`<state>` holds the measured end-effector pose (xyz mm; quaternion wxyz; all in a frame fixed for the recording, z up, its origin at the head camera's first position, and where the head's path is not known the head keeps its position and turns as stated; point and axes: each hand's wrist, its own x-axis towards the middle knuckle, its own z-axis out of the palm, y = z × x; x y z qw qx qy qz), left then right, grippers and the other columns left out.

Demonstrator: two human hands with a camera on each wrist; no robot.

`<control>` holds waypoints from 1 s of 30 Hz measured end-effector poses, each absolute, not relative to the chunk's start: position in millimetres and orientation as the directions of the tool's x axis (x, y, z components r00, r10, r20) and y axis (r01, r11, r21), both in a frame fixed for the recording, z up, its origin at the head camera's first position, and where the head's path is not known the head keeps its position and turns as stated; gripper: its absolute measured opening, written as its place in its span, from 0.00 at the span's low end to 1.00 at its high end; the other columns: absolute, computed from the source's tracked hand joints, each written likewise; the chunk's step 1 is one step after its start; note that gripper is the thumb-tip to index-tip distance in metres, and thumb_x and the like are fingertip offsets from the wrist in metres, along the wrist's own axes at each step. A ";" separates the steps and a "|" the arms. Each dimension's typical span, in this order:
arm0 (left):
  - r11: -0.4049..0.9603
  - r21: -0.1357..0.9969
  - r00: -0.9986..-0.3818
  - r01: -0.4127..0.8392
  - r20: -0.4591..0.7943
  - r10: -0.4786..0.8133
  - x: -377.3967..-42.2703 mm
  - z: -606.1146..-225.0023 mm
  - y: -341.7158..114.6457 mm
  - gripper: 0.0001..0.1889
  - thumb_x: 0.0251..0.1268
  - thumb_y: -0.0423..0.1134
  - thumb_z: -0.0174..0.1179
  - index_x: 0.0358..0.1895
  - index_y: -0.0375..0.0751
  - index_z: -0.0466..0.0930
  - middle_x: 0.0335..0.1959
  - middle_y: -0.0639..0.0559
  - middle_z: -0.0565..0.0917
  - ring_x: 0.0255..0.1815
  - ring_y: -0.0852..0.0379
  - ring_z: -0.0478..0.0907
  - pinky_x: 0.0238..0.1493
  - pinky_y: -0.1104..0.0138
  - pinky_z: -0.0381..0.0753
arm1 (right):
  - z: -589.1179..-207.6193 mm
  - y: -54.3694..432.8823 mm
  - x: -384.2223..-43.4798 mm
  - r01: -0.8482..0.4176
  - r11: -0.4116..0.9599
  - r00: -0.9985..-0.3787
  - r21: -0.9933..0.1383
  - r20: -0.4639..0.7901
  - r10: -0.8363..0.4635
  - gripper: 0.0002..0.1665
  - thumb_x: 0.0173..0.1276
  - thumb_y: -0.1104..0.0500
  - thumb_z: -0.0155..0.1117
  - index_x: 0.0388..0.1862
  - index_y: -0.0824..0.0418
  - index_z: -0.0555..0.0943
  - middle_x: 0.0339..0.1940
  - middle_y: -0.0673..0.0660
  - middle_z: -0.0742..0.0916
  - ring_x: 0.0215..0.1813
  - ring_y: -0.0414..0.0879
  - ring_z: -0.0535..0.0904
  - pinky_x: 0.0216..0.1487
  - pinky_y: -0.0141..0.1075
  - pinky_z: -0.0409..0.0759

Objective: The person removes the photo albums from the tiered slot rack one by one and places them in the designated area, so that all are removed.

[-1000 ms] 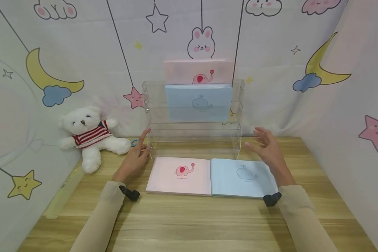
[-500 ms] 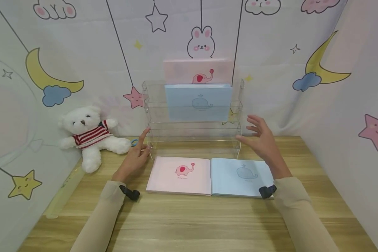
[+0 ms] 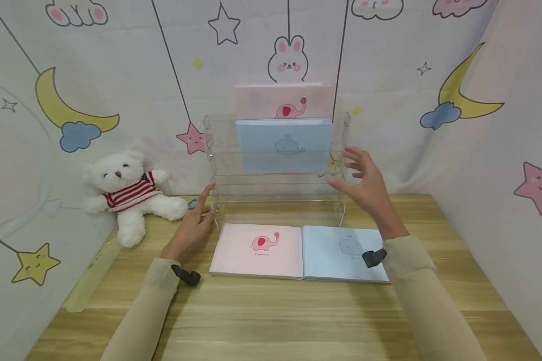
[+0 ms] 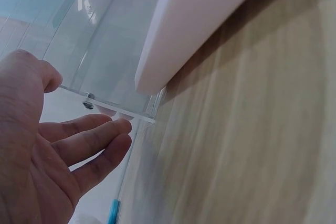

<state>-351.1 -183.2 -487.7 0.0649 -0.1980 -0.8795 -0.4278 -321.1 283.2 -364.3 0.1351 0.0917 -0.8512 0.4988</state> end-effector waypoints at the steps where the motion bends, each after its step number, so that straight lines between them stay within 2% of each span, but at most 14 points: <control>1: 0.559 0.724 -0.913 0.404 0.283 0.293 -351.1 -487.6 -183.2 0.40 0.88 0.40 0.50 0.87 0.80 0.41 0.65 0.26 0.85 0.53 0.37 0.92 0.55 0.43 0.85 | -363.0 281.9 -322.0 -0.292 0.483 -0.947 -0.825 0.321 -0.024 0.56 0.68 0.52 0.81 0.88 0.48 0.59 0.86 0.58 0.71 0.82 0.58 0.70 0.78 0.57 0.67; 4: 0.565 0.718 -0.913 0.406 0.285 0.293 -351.2 -487.4 -183.0 0.39 0.88 0.41 0.49 0.88 0.78 0.41 0.65 0.27 0.84 0.54 0.38 0.92 0.57 0.43 0.84 | -359.6 278.0 -324.8 -0.299 0.484 -0.945 -0.822 0.324 -0.033 0.56 0.69 0.51 0.80 0.88 0.50 0.58 0.87 0.59 0.70 0.83 0.59 0.68 0.80 0.59 0.66; 9: 0.569 0.720 -0.916 0.397 0.277 0.289 -351.4 -487.6 -183.0 0.40 0.88 0.41 0.49 0.87 0.82 0.40 0.66 0.27 0.84 0.57 0.37 0.91 0.58 0.42 0.83 | -353.0 271.5 -329.4 -0.308 0.486 -0.941 -0.818 0.336 -0.031 0.56 0.69 0.51 0.80 0.88 0.51 0.58 0.86 0.60 0.70 0.84 0.60 0.67 0.81 0.61 0.65; 17: 0.567 0.712 -0.909 0.415 0.297 0.293 -353.2 -491.5 -184.4 0.40 0.88 0.41 0.49 0.87 0.81 0.40 0.65 0.28 0.85 0.48 0.43 0.93 0.51 0.50 0.82 | -342.7 265.5 -337.8 -0.318 0.461 -0.940 -0.829 0.338 -0.040 0.58 0.67 0.52 0.81 0.88 0.50 0.58 0.86 0.63 0.69 0.84 0.60 0.66 0.82 0.62 0.64; 24: 0.560 0.724 -0.913 0.404 0.282 0.294 -352.5 -492.0 -185.1 0.40 0.88 0.42 0.48 0.86 0.85 0.39 0.65 0.28 0.85 0.48 0.43 0.93 0.48 0.52 0.82 | -340.7 262.4 -345.5 -0.332 0.444 -0.935 -0.832 0.351 -0.042 0.58 0.68 0.52 0.81 0.88 0.50 0.57 0.86 0.63 0.70 0.85 0.62 0.66 0.85 0.61 0.62; 30: 0.557 0.719 -0.909 0.415 0.298 0.292 -352.5 -490.5 -182.9 0.40 0.88 0.41 0.49 0.87 0.80 0.41 0.63 0.28 0.86 0.44 0.43 0.93 0.46 0.53 0.83 | -337.3 259.5 -353.5 -0.345 0.421 -0.932 -0.839 0.359 -0.048 0.58 0.69 0.51 0.80 0.89 0.47 0.56 0.86 0.62 0.69 0.86 0.60 0.65 0.87 0.59 0.59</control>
